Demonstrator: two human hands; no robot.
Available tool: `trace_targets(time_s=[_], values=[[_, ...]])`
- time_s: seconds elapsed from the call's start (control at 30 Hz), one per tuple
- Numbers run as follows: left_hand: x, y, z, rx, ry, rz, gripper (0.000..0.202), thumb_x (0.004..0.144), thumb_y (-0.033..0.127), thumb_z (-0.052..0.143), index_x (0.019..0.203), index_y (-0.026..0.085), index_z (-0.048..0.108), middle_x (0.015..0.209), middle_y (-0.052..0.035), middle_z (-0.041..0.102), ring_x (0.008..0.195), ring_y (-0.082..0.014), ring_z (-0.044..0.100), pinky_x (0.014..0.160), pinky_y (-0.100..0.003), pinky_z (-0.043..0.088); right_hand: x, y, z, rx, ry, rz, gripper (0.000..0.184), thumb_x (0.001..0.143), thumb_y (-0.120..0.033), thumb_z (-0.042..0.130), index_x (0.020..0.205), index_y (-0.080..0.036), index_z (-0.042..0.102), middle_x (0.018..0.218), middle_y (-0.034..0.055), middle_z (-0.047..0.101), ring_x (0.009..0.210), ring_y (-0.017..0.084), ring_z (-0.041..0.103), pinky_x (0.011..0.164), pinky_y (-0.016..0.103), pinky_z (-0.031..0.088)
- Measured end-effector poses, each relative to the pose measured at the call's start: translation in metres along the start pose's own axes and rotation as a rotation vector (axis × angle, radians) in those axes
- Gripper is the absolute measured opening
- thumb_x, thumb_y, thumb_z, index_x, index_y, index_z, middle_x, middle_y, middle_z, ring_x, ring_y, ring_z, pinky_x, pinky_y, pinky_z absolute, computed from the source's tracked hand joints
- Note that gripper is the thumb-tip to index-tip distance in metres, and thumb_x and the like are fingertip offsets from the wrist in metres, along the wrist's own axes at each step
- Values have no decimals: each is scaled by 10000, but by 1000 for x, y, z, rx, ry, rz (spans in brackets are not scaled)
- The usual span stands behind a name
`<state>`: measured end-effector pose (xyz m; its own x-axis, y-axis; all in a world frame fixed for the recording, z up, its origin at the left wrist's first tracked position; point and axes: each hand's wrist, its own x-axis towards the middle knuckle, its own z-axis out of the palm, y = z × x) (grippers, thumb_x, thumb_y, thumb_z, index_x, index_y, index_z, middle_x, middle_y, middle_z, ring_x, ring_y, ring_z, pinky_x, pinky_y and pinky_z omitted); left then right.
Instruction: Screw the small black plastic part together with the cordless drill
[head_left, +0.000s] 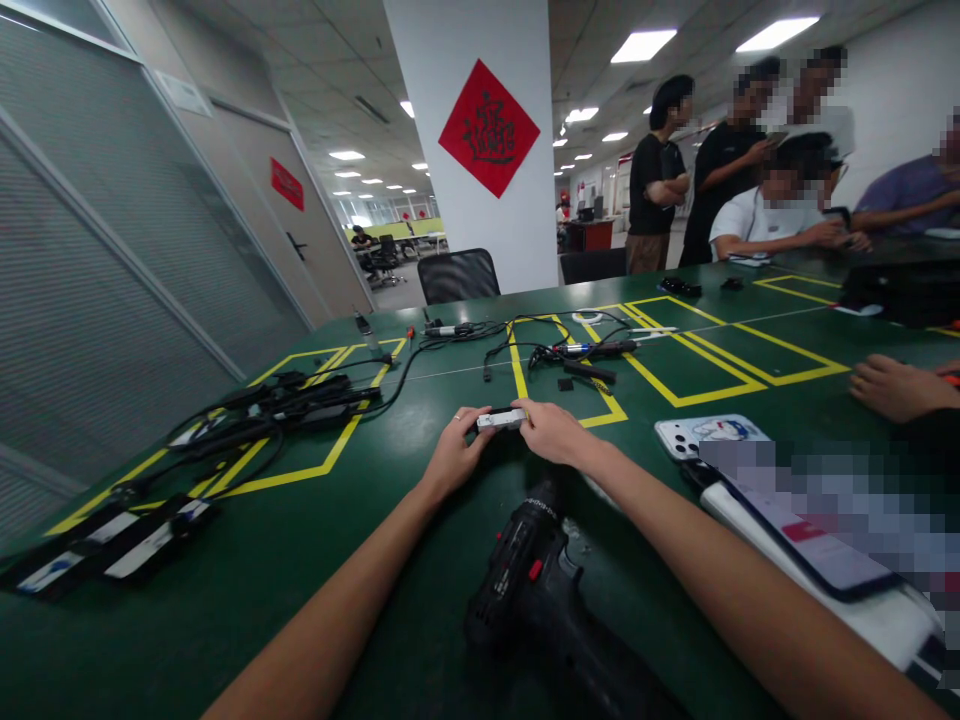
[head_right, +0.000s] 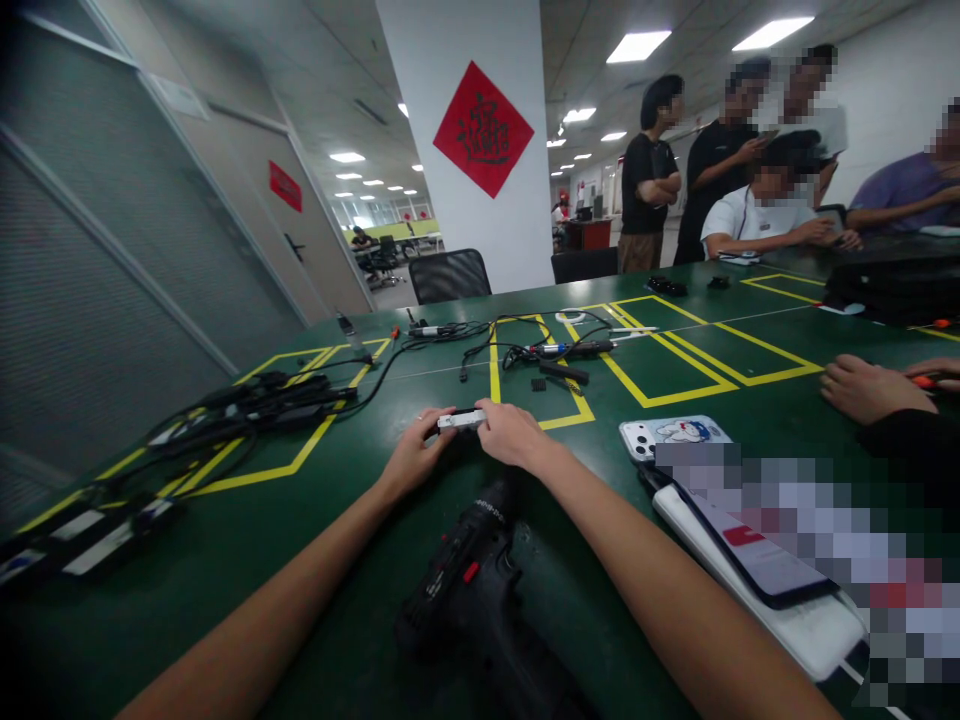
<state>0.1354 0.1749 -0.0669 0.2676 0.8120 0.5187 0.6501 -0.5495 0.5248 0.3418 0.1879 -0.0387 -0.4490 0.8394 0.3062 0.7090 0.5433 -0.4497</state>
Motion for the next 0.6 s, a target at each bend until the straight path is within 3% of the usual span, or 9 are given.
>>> trace_targets(time_s=[0.1,0.27,0.4,0.5,0.6], values=[[-1,0,1,-17,-27,-5,309,906,305,522,1178,159,526,1114,-79,591,958,-217,600,825,-426,512,-1,1,1,-55,-26,-50,301,843,-284,525,1138,-232,544,1011,97,675,903,245,625,717,291,403],[-1,1,5,-16,-110,-7,397,852,337,603,1199,166,514,1154,-87,571,997,-235,584,841,-439,507,-1,1,-2,-23,-13,-72,149,857,-258,531,988,-233,597,932,60,679,860,194,612,686,248,369],[4,0,1,37,-166,-82,380,847,363,602,1159,156,535,1127,-84,588,954,-220,599,812,-416,514,2,-1,-8,115,100,-82,178,847,-270,547,1010,-222,599,848,26,662,752,156,585,659,225,365],[7,0,-17,115,-217,-185,448,782,421,659,1125,150,565,1084,-89,624,913,-222,620,794,-406,516,5,0,-12,191,238,-31,217,861,-297,515,1043,-204,588,803,19,642,693,147,558,624,221,364],[-8,5,-54,197,-283,-293,554,617,487,761,1053,173,625,958,-69,688,809,-239,658,715,-357,536,6,4,-13,214,294,29,223,863,-309,500,1028,-193,596,781,21,633,670,150,545,603,223,360]])
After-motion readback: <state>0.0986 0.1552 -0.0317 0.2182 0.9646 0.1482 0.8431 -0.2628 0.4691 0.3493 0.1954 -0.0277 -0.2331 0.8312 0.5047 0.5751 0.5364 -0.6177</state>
